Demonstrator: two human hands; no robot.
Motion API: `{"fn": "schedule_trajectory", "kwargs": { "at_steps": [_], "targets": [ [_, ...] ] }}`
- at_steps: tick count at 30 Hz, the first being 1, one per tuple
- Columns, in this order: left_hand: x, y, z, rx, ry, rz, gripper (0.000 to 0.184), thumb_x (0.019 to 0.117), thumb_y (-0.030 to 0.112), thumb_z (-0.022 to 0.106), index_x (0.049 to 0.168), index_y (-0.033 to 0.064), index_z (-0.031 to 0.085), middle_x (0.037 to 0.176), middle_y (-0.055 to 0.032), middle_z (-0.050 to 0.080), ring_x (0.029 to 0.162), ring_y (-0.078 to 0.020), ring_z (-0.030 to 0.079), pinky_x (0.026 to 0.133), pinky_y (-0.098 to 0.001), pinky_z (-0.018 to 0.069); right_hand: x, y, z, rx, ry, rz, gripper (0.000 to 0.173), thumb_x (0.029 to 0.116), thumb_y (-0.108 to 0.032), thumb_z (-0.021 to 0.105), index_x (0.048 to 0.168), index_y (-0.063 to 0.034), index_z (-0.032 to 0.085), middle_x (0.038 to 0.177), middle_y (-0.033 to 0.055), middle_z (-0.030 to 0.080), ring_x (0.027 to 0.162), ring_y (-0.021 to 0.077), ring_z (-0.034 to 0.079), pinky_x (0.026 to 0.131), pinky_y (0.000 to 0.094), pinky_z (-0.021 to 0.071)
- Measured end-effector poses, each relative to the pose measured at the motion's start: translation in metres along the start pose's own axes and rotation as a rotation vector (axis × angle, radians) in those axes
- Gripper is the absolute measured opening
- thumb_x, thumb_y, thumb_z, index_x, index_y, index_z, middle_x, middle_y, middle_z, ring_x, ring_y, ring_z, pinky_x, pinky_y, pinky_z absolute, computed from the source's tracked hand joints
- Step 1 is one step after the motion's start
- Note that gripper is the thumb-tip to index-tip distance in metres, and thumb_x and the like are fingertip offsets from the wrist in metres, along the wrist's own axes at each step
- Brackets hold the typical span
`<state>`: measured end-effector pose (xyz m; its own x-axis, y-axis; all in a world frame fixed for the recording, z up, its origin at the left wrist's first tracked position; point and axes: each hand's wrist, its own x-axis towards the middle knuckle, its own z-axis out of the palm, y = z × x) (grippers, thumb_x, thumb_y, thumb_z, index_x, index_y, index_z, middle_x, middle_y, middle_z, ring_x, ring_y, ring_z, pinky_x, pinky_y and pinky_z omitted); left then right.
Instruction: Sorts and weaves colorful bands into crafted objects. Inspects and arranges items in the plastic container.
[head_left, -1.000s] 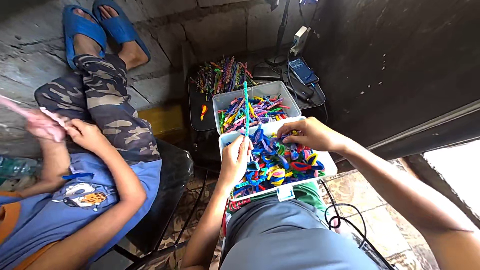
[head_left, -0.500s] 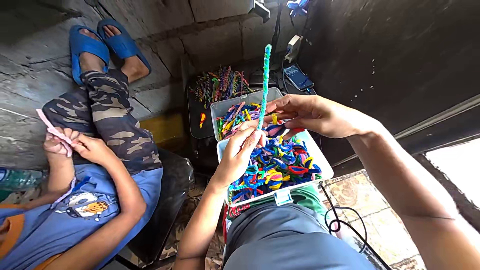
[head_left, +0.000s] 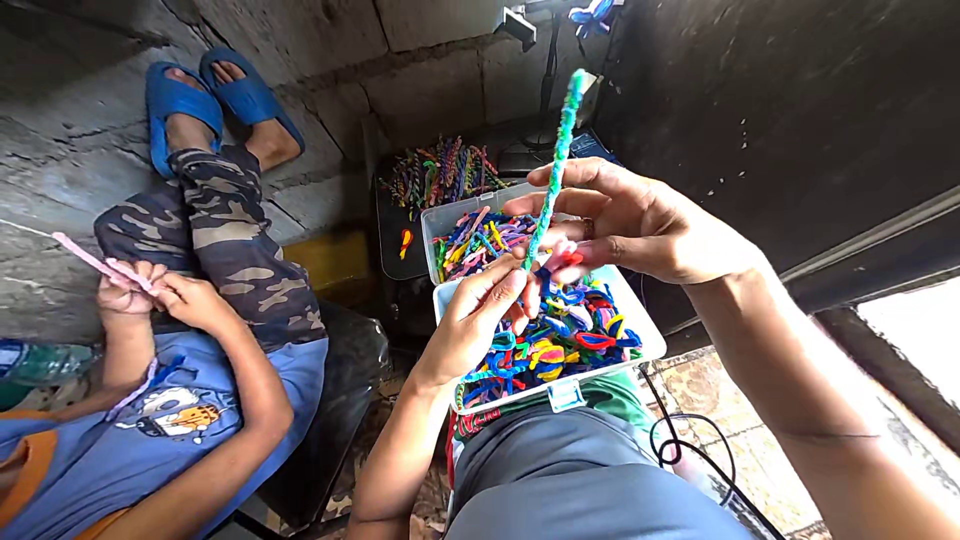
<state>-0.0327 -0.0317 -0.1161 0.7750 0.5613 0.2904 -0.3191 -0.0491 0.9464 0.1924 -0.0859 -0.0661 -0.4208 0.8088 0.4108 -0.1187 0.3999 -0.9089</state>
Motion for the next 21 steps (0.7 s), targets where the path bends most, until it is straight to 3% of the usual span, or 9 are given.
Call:
{"fn": "schedule_trajectory", "kwargs": {
  "at_steps": [6, 9, 11, 13, 15, 21],
  "targets": [
    [-0.002, 0.004, -0.006, -0.06, 0.068, 0.03, 0.035, 0.1107, 0.017, 0.035, 0.099, 0.0118, 0.067, 0.089, 0.0056, 0.067, 0.074, -0.0012, 0.063, 0.068, -0.0164, 0.0547, -0.008, 0.013, -0.001, -0.003, 0.123, -0.033, 0.052, 0.0957, 0.009, 0.047, 0.146, -0.0032, 0.038, 0.136, 0.0087, 0.063, 0.104, 0.013, 0.071, 0.089, 0.0268, 0.0605],
    [-0.004, 0.005, -0.011, -0.153, 0.087, 0.056, 0.033, 0.1107, 0.021, 0.038, 0.113, 0.0119, 0.07, 0.093, 0.006, 0.068, 0.081, -0.0022, 0.065, 0.073, -0.0178, 0.0556, -0.012, 0.017, -0.001, 0.063, 0.155, -0.057, 0.053, 0.0948, 0.006, 0.055, 0.143, -0.0076, 0.041, 0.132, 0.0066, 0.067, 0.104, 0.014, 0.072, 0.09, 0.0281, 0.0603],
    [-0.005, 0.006, -0.012, -0.197, 0.096, 0.072, 0.033, 0.1102, 0.023, 0.04, 0.112, 0.0133, 0.071, 0.097, 0.005, 0.069, 0.084, -0.0028, 0.065, 0.075, -0.0183, 0.0561, -0.013, 0.02, 0.0, 0.095, 0.254, -0.073, 0.042, 0.0943, 0.001, 0.063, 0.133, -0.0112, 0.055, 0.124, 0.004, 0.072, 0.099, 0.0125, 0.074, 0.086, 0.0273, 0.0617],
    [-0.006, 0.007, -0.013, -0.208, 0.095, 0.09, 0.032, 0.11, 0.025, 0.043, 0.111, 0.0156, 0.073, 0.103, 0.0055, 0.07, 0.087, -0.0024, 0.066, 0.077, -0.0182, 0.0562, -0.011, 0.023, 0.001, 0.153, 0.393, -0.086, 0.021, 0.0952, 0.002, 0.064, 0.111, -0.0102, 0.072, 0.109, 0.0043, 0.077, 0.093, 0.0098, 0.075, 0.081, 0.0232, 0.0627],
    [-0.007, 0.008, -0.013, -0.188, 0.085, 0.117, 0.032, 0.1099, 0.025, 0.042, 0.108, 0.0166, 0.073, 0.106, 0.0064, 0.069, 0.089, -0.0021, 0.065, 0.077, -0.0184, 0.0557, -0.01, 0.024, 0.0, 0.174, 0.465, -0.089, 0.018, 0.0976, 0.002, 0.061, 0.101, -0.01, 0.074, 0.102, 0.005, 0.079, 0.087, 0.0081, 0.076, 0.075, 0.0202, 0.0622],
    [-0.01, 0.008, -0.015, -0.18, 0.085, 0.139, 0.031, 0.1092, 0.028, 0.045, 0.109, 0.0161, 0.073, 0.109, 0.0058, 0.068, 0.091, -0.0025, 0.064, 0.079, -0.0186, 0.055, -0.007, 0.023, 0.003, 0.045, 0.56, -0.05, 0.019, 0.0969, 0.001, 0.062, 0.103, -0.0138, 0.072, 0.095, -0.0019, 0.079, 0.078, 0.001, 0.072, 0.07, 0.015, 0.0577]
  ]
}}
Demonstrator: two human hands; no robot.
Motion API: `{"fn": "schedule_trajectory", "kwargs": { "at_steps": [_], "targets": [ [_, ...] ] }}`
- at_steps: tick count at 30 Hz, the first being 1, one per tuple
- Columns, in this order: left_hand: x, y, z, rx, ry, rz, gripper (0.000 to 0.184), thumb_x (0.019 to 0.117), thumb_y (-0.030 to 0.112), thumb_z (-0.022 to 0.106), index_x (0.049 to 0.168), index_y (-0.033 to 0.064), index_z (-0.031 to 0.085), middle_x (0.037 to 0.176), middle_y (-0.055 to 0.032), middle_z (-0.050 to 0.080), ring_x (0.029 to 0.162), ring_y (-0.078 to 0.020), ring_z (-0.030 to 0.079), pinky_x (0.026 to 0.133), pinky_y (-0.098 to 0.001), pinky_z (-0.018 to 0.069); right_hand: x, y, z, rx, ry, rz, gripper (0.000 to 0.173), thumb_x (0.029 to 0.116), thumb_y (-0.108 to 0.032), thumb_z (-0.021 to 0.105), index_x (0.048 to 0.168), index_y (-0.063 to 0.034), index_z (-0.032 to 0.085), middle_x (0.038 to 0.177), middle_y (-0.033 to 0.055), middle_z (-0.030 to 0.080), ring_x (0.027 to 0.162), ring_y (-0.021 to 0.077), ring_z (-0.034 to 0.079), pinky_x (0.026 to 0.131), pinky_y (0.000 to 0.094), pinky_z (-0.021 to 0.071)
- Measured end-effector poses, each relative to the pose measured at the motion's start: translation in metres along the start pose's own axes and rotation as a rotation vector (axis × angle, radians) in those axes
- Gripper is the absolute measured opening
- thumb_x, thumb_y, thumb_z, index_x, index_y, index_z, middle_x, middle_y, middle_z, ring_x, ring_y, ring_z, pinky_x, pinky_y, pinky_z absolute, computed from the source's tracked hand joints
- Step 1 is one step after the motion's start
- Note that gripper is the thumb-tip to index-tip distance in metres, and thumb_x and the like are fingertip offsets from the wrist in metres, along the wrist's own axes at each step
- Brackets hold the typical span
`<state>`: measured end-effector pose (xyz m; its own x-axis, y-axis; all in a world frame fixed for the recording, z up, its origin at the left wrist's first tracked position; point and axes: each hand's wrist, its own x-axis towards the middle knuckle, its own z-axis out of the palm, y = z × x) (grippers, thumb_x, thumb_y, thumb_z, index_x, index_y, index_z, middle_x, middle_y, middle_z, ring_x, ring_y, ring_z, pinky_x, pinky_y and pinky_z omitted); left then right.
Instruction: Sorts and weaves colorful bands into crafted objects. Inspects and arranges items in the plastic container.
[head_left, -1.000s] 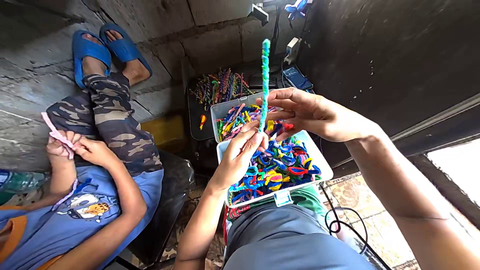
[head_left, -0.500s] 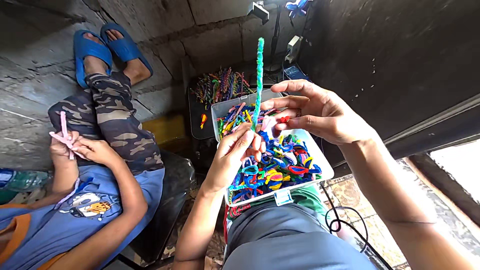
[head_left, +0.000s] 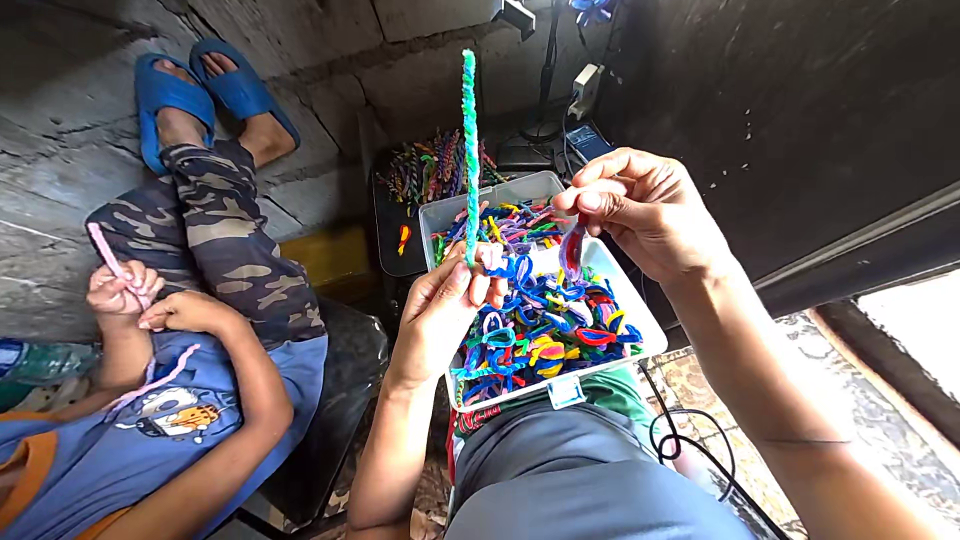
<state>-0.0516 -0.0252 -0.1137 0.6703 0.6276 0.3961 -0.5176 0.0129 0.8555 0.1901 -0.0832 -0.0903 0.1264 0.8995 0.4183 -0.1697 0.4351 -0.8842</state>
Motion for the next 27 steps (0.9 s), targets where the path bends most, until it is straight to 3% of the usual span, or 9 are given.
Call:
{"fn": "schedule_trajectory", "kwargs": {
  "at_steps": [3, 7, 9, 11, 16, 19, 22, 27],
  "targets": [
    [-0.001, -0.001, 0.0, -0.012, 0.005, 0.004, 0.03, 0.1085, 0.029, 0.047, 0.104, 0.0171, 0.074, 0.111, 0.0059, 0.068, 0.093, -0.0032, 0.064, 0.08, -0.0194, 0.0549, 0.002, -0.001, 0.002, -0.081, 0.036, -0.005, 0.019, 0.0957, 0.002, 0.063, 0.103, -0.0134, 0.072, 0.093, -0.0035, 0.079, 0.082, 0.0005, 0.073, 0.076, 0.016, 0.0589],
    [-0.002, -0.002, -0.001, -0.071, -0.013, 0.034, 0.029, 0.1068, 0.03, 0.051, 0.096, 0.0174, 0.075, 0.11, 0.0051, 0.067, 0.096, -0.0051, 0.064, 0.084, -0.0213, 0.0556, 0.005, -0.001, 0.002, -0.308, 0.1, -0.103, 0.015, 0.094, 0.0, 0.067, 0.102, -0.0116, 0.07, 0.094, -0.007, 0.078, 0.077, -0.0025, 0.07, 0.069, 0.0141, 0.0568],
    [-0.002, -0.001, -0.001, -0.06, -0.02, 0.068, 0.029, 0.1055, 0.032, 0.054, 0.091, 0.0182, 0.075, 0.109, 0.0052, 0.067, 0.1, -0.0058, 0.064, 0.087, -0.0219, 0.055, 0.005, -0.002, 0.001, -0.424, 0.142, -0.168, 0.013, 0.0933, -0.001, 0.069, 0.103, -0.0089, 0.069, 0.094, -0.0076, 0.076, 0.08, -0.0009, 0.071, 0.074, 0.0173, 0.0606],
    [-0.003, -0.002, -0.001, 0.078, -0.015, 0.149, 0.031, 0.1054, 0.036, 0.054, 0.086, 0.0197, 0.072, 0.11, 0.0073, 0.066, 0.1, -0.0036, 0.062, 0.085, -0.0194, 0.0531, 0.004, -0.005, 0.001, -0.503, 0.181, -0.244, 0.012, 0.093, -0.002, 0.069, 0.105, -0.0057, 0.069, 0.096, -0.0064, 0.075, 0.083, 0.0001, 0.071, 0.076, 0.0186, 0.0611],
    [-0.006, -0.002, 0.002, 0.593, 0.01, 0.447, 0.035, 0.1108, 0.033, 0.042, 0.088, 0.0196, 0.065, 0.118, 0.013, 0.061, 0.089, 0.008, 0.058, 0.071, -0.0097, 0.0497, -0.002, -0.015, 0.002, -0.464, 0.291, -0.356, 0.015, 0.0938, -0.001, 0.069, 0.108, -0.0073, 0.068, 0.098, -0.0065, 0.076, 0.085, 0.0053, 0.074, 0.079, 0.0238, 0.0641],
    [-0.007, -0.003, 0.005, 0.743, 0.031, 0.566, 0.035, 0.1115, 0.032, 0.041, 0.09, 0.0168, 0.065, 0.12, 0.0133, 0.061, 0.099, 0.0086, 0.058, 0.081, -0.0099, 0.0495, -0.009, -0.017, 0.008, -0.255, 0.342, -0.305, 0.018, 0.094, 0.001, 0.067, 0.105, -0.013, 0.069, 0.095, -0.0066, 0.077, 0.083, 0.0056, 0.074, 0.078, 0.0228, 0.0631],
    [-0.008, -0.004, 0.005, 0.935, 0.073, 0.687, 0.037, 0.1117, 0.029, 0.04, 0.087, 0.0101, 0.06, 0.121, 0.0072, 0.062, 0.111, 0.0041, 0.058, 0.095, -0.0164, 0.0504, -0.022, -0.012, 0.026, -0.084, 0.309, -0.173, 0.018, 0.0942, 0.0, 0.067, 0.102, -0.0147, 0.072, 0.093, -0.0056, 0.076, 0.081, 0.0045, 0.072, 0.078, 0.0216, 0.0616],
    [-0.009, -0.007, 0.006, 1.13, 0.112, 0.802, 0.034, 0.1114, 0.022, 0.039, 0.086, 0.0072, 0.055, 0.126, 0.0007, 0.063, 0.127, -0.0053, 0.055, 0.109, -0.0246, 0.0453, -0.036, -0.002, 0.055, -0.002, 0.241, -0.066, 0.02, 0.0926, 0.002, 0.067, 0.102, -0.0141, 0.072, 0.092, -0.0051, 0.076, 0.079, 0.0045, 0.072, 0.077, 0.0223, 0.0622]
  ]
}}
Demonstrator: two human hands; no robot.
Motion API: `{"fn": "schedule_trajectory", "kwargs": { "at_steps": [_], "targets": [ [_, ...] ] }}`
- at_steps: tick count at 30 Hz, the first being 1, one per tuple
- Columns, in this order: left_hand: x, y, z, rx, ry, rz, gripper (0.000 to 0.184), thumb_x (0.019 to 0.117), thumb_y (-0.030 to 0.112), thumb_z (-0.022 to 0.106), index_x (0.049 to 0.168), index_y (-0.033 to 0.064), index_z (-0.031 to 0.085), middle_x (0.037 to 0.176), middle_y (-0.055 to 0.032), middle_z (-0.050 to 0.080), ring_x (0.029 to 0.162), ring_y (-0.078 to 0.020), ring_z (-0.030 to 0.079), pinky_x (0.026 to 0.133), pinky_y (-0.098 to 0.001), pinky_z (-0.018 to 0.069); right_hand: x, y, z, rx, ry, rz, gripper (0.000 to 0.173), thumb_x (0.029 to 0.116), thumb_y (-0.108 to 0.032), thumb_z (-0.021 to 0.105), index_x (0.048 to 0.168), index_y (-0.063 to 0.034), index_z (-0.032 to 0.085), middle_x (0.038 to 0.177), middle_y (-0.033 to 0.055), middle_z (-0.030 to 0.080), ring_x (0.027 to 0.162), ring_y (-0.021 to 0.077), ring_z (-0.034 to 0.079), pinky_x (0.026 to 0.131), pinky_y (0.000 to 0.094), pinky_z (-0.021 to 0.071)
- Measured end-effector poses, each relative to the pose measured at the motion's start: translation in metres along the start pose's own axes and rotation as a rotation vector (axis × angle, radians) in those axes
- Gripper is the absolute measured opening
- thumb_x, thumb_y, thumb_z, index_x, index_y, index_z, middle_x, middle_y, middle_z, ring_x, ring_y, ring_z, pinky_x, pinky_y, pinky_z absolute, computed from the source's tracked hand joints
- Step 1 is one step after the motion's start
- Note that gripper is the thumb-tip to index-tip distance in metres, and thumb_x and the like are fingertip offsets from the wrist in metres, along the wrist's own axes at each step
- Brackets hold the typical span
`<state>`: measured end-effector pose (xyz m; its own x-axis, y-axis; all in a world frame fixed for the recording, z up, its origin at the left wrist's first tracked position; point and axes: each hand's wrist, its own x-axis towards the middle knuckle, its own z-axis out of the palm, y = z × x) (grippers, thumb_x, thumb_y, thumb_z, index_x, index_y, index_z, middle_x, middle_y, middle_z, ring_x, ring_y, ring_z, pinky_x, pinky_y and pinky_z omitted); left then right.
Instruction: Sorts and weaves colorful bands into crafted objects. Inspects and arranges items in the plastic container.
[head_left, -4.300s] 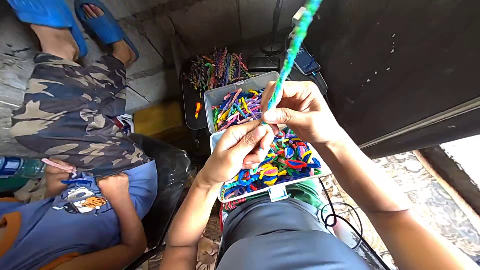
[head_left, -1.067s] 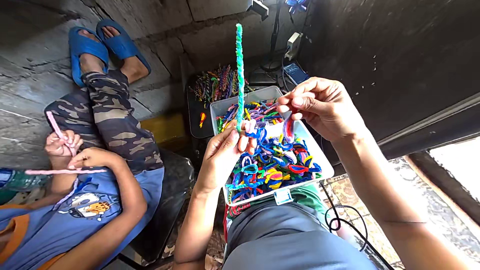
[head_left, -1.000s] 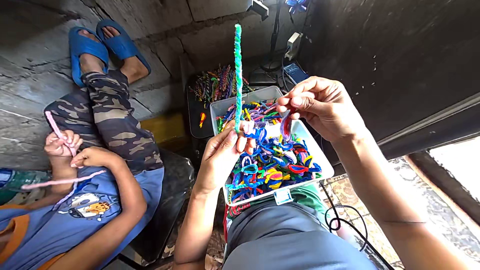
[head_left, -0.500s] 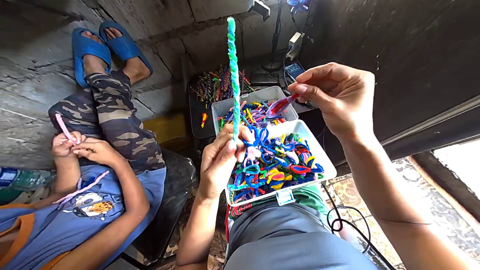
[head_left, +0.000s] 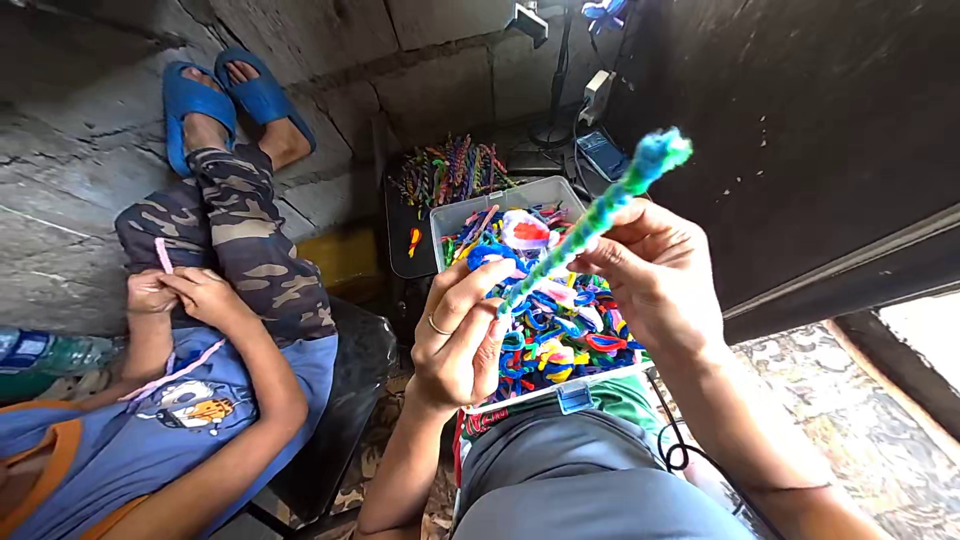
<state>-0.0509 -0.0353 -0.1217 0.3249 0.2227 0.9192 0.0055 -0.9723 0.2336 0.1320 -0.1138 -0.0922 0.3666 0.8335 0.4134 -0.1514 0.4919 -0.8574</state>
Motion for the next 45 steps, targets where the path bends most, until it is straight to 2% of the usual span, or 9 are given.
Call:
{"fn": "schedule_trajectory", "kwargs": {
  "at_steps": [5, 9, 14, 22, 26, 30, 33, 37, 45],
  "targets": [
    [-0.004, -0.004, -0.001, 0.078, -0.032, 0.025, 0.034, 0.1108, 0.019, 0.04, 0.082, 0.0056, 0.054, 0.127, -0.004, 0.064, 0.131, -0.0093, 0.054, 0.112, -0.0268, 0.0428, -0.001, 0.002, 0.002, -0.059, -0.029, -0.031, 0.018, 0.0943, 0.0, 0.066, 0.103, -0.0135, 0.073, 0.094, -0.006, 0.075, 0.08, 0.0035, 0.072, 0.077, 0.0213, 0.0617],
    [-0.006, -0.001, -0.002, -0.109, -0.115, -0.158, 0.039, 0.1106, 0.02, 0.041, 0.078, 0.0053, 0.056, 0.134, -0.0125, 0.066, 0.147, -0.0291, 0.042, 0.124, -0.0496, 0.027, 0.01, -0.001, -0.015, -0.146, 0.034, -0.131, 0.017, 0.0961, 0.001, 0.062, 0.104, -0.012, 0.07, 0.093, -0.0072, 0.074, 0.083, 0.0048, 0.071, 0.08, 0.024, 0.0612],
    [-0.003, 0.012, 0.007, -0.404, -0.122, -0.364, 0.035, 0.1105, 0.026, 0.043, 0.088, 0.0082, 0.063, 0.151, -0.004, 0.047, 0.129, -0.0057, 0.052, 0.101, -0.0222, 0.0494, 0.008, -0.004, -0.012, -0.114, 0.016, -0.118, 0.018, 0.0964, 0.002, 0.061, 0.105, -0.0127, 0.067, 0.093, -0.0071, 0.073, 0.083, 0.0049, 0.071, 0.08, 0.0244, 0.0617],
    [-0.004, 0.013, 0.028, -0.496, 0.041, -0.539, 0.034, 0.1115, 0.025, 0.039, 0.091, 0.0147, 0.064, 0.115, 0.0068, 0.065, 0.114, -0.0023, 0.059, 0.096, -0.0219, 0.0504, -0.006, 0.01, 0.001, -0.262, -0.282, 0.008, 0.013, 0.0935, -0.001, 0.067, 0.105, -0.0036, 0.062, 0.094, 0.0006, 0.07, 0.077, 0.0035, 0.069, 0.069, 0.0188, 0.0602],
    [0.0, 0.005, 0.02, -0.544, 0.051, -0.58, 0.033, 0.1119, 0.024, 0.037, 0.098, 0.0164, 0.066, 0.106, 0.0116, 0.064, 0.092, 0.003, 0.058, 0.077, -0.015, 0.048, 0.004, 0.017, -0.036, -0.64, -0.389, -0.018, 0.01, 0.0977, -0.017, 0.067, 0.102, -0.0083, 0.068, 0.09, -0.0023, 0.071, 0.079, 0.0042, 0.07, 0.07, 0.0216, 0.0608],
    [0.004, -0.005, 0.01, -0.58, 0.084, -0.616, 0.035, 0.1115, 0.025, 0.038, 0.094, 0.0169, 0.068, 0.11, 0.0096, 0.066, 0.087, 0.0026, 0.06, 0.073, -0.0141, 0.0485, -0.012, 0.042, -0.068, -1.118, -0.591, 0.129, 0.026, 0.088, -0.023, 0.08, 0.105, -0.0033, 0.074, 0.096, 0.0146, 0.071, 0.09, 0.0326, 0.07, 0.077, 0.0548, 0.0571],
    [0.019, -0.024, -0.001, -0.639, 0.039, -0.672, 0.037, 0.1111, 0.02, 0.034, 0.093, 0.018, 0.065, 0.11, 0.0081, 0.069, 0.081, 0.0011, 0.064, 0.07, -0.0159, 0.0542, -0.023, 0.057, -0.075, -1.268, -0.708, 0.345, 0.036, 0.0886, -0.022, 0.081, 0.119, -0.0035, 0.072, 0.108, 0.0202, 0.069, 0.106, 0.0419, 0.065, 0.085, 0.0612, 0.0524],
    [0.071, -0.076, -0.014, -0.56, 0.016, -0.792, 0.04, 0.1117, 0.016, 0.022, 0.097, 0.0168, 0.059, 0.104, 0.0103, 0.07, 0.079, 0.0017, 0.064, 0.071, -0.0173, 0.0536, -0.021, 0.064, -0.091, -1.094, -0.682, 0.284, 0.021, 0.0924, -0.007, 0.073, 0.113, -0.0033, 0.074, 0.101, 0.0166, 0.074, 0.091, 0.0327, 0.072, 0.083, 0.0537, 0.0571],
    [0.149, -0.16, -0.022, -0.907, 0.513, -0.941, 0.026, 0.1135, 0.016, 0.024, 0.112, 0.0053, 0.047, 0.107, -0.0127, 0.066, 0.106, -0.019, 0.069, 0.098, -0.032, 0.055, -0.008, 0.049, -0.108, -0.749, -0.423, 0.458, 0.02, 0.105, -0.008, 0.054, 0.118, -0.0054, 0.069, 0.094, 0.0061, 0.075, 0.076, 0.0107, 0.071, 0.071, 0.0292, 0.0596]
  ]
}}
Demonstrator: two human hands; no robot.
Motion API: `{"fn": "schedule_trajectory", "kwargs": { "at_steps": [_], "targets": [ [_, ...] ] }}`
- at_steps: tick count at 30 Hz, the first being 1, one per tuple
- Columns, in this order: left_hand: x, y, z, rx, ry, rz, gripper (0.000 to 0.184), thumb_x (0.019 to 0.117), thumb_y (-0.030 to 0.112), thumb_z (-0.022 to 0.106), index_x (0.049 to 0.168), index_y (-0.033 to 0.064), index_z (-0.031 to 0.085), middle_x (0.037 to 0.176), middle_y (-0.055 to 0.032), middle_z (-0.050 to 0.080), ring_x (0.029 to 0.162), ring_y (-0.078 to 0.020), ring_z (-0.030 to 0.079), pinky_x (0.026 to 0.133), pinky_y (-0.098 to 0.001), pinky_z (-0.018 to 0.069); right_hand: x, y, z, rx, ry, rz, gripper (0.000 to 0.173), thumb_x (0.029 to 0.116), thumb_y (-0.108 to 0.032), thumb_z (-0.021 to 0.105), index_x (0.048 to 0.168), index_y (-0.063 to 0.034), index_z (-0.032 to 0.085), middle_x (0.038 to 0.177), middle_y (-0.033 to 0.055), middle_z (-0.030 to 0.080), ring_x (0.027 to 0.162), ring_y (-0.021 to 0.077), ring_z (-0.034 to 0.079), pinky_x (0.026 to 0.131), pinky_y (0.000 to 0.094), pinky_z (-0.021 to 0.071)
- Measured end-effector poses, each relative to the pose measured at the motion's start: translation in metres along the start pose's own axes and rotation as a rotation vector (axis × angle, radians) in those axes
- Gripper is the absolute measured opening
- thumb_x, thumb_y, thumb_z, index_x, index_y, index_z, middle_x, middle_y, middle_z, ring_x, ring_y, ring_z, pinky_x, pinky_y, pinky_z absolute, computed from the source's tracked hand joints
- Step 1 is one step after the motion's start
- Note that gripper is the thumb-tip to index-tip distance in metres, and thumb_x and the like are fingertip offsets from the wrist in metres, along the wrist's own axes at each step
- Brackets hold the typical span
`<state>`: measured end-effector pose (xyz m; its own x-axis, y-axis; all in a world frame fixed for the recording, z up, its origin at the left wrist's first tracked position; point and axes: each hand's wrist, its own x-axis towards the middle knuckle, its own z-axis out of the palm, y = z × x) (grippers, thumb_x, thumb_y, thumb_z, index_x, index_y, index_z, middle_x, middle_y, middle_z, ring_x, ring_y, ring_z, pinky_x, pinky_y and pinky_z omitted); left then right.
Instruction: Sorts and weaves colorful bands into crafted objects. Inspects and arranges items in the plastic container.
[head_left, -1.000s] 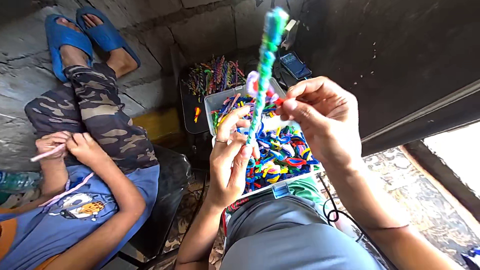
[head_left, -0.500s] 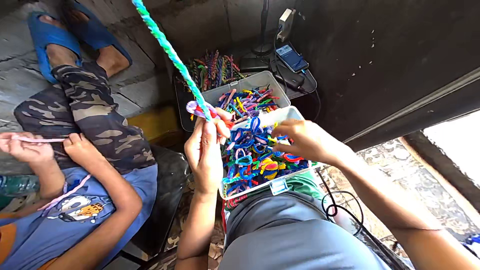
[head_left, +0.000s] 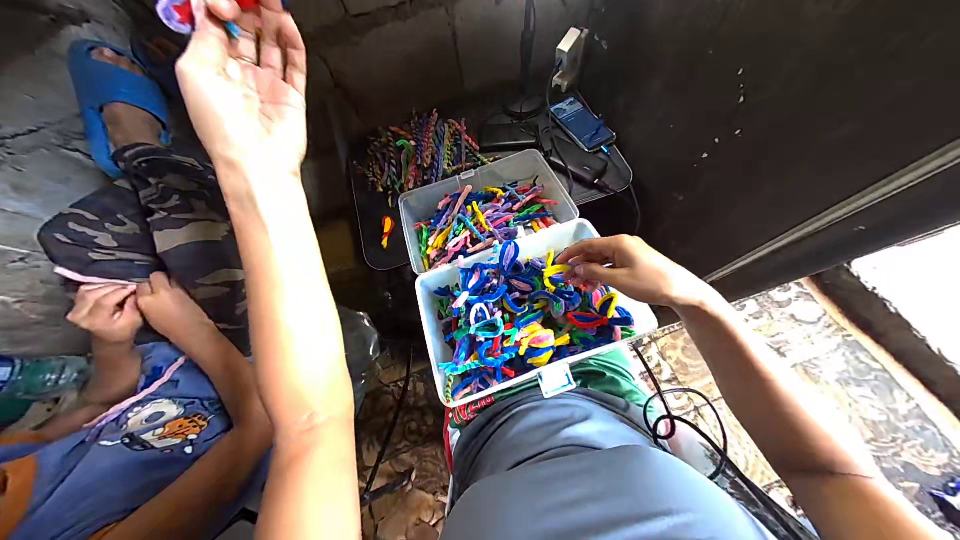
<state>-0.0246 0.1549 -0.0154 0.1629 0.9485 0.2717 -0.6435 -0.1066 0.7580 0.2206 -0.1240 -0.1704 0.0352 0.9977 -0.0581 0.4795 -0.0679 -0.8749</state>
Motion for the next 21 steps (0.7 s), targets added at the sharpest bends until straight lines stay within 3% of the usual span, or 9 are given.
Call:
{"fn": "schedule_trajectory", "kwargs": {
  "at_steps": [2, 4, 5, 7, 11, 14, 16, 19, 21],
  "targets": [
    [0.009, -0.002, -0.001, -0.04, 0.013, 0.0, 0.028, 0.1137, 0.017, 0.021, 0.126, 0.0024, 0.042, 0.121, -0.0167, 0.06, 0.114, -0.0222, 0.066, 0.102, -0.0344, 0.0537, 0.0, 0.007, 0.005, -0.082, -0.007, -0.046, 0.021, 0.1009, -0.01, 0.06, 0.12, -0.0064, 0.068, 0.095, 0.007, 0.073, 0.077, 0.0147, 0.07, 0.071, 0.0352, 0.0587],
    [0.015, -0.005, -0.002, -0.06, 0.0, -0.004, 0.035, 0.1137, 0.019, 0.018, 0.136, 0.0005, 0.037, 0.131, -0.0187, 0.056, 0.122, -0.0237, 0.063, 0.106, -0.0371, 0.0515, 0.001, 0.009, 0.015, -0.169, -0.055, -0.066, 0.036, 0.0927, -0.014, 0.074, 0.126, -0.0046, 0.066, 0.102, 0.0127, 0.073, 0.089, 0.0235, 0.071, 0.08, 0.0453, 0.0581],
    [0.017, -0.007, -0.001, -0.07, 0.005, -0.002, 0.035, 0.1131, 0.018, 0.018, 0.135, -0.0001, 0.038, 0.131, -0.0191, 0.056, 0.122, -0.0242, 0.062, 0.106, -0.0387, 0.0507, 0.003, 0.01, 0.021, -0.209, -0.08, -0.057, 0.042, 0.0901, -0.013, 0.077, 0.129, -0.0037, 0.065, 0.109, 0.0162, 0.072, 0.097, 0.0285, 0.07, 0.088, 0.0497, 0.0565],
    [0.02, -0.009, 0.004, -0.076, 0.018, -0.003, 0.035, 0.1128, 0.018, 0.017, 0.135, -0.0001, 0.039, 0.13, -0.019, 0.056, 0.122, -0.0239, 0.062, 0.106, -0.0392, 0.0506, 0.006, 0.01, 0.032, -0.289, -0.064, -0.083, 0.033, 0.0901, -0.002, 0.072, 0.123, -0.0021, 0.07, 0.109, 0.0188, 0.072, 0.098, 0.033, 0.07, 0.089, 0.0521, 0.0549],
    [0.03, -0.013, 0.006, -0.072, 0.012, -0.011, 0.035, 0.1117, 0.016, 0.017, 0.135, 0.001, 0.038, 0.136, -0.0191, 0.053, 0.128, -0.0246, 0.058, 0.11, -0.0393, 0.0472, 0.007, 0.012, 0.018, -0.264, 0.037, -0.215, 0.016, 0.0923, 0.002, 0.068, 0.103, -0.0042, 0.078, 0.094, 0.0117, 0.076, 0.081, 0.0229, 0.072, 0.077, 0.0435, 0.0585],
    [0.039, -0.013, 0.004, -0.077, 0.02, -0.015, 0.035, 0.1103, 0.014, 0.019, 0.137, 0.0005, 0.037, 0.14, -0.0191, 0.05, 0.132, -0.0256, 0.054, 0.113, -0.0405, 0.0443, 0.008, 0.007, -0.006, -0.159, 0.05, -0.165, 0.015, 0.0934, -0.002, 0.068, 0.103, -0.0084, 0.078, 0.089, 0.0037, 0.075, 0.072, 0.0094, 0.067, 0.069, 0.0319, 0.0562],
    [0.043, -0.014, 0.004, -0.075, 0.033, -0.003, 0.032, 0.1101, 0.014, 0.02, 0.132, 0.0011, 0.04, 0.134, -0.0188, 0.052, 0.128, -0.0254, 0.057, 0.112, -0.0407, 0.0451, 0.009, 0.007, -0.018, -0.029, 0.02, -0.124, 0.016, 0.093, -0.002, 0.067, 0.103, -0.0083, 0.077, 0.092, -0.0003, 0.075, 0.078, 0.0018, 0.067, 0.074, 0.0234, 0.0555],
    [0.047, -0.015, 0.003, -0.084, 0.008, 0.0, 0.034, 0.1102, 0.015, 0.017, 0.133, 0.0019, 0.038, 0.137, -0.0191, 0.051, 0.133, -0.0257, 0.053, 0.115, -0.0427, 0.0415, 0.012, 0.008, -0.028, 0.246, -0.021, -0.096, 0.017, 0.0938, 0.004, 0.062, 0.104, -0.0024, 0.073, 0.09, 0.0004, 0.074, 0.077, 0.003, 0.069, 0.074, 0.0214, 0.0593],
    [0.047, -0.016, 0.005, -0.106, 0.007, 0.007, 0.031, 0.1105, 0.016, 0.016, 0.125, 0.0032, 0.04, 0.126, -0.018, 0.053, 0.125, -0.0257, 0.057, 0.111, -0.0444, 0.0448, 0.014, 0.007, -0.03, 0.381, -0.04, -0.084, 0.02, 0.095, 0.005, 0.057, 0.107, -0.0022, 0.071, 0.091, -0.0007, 0.074, 0.077, 0.0041, 0.07, 0.072, 0.0217, 0.06]
  ]
}}
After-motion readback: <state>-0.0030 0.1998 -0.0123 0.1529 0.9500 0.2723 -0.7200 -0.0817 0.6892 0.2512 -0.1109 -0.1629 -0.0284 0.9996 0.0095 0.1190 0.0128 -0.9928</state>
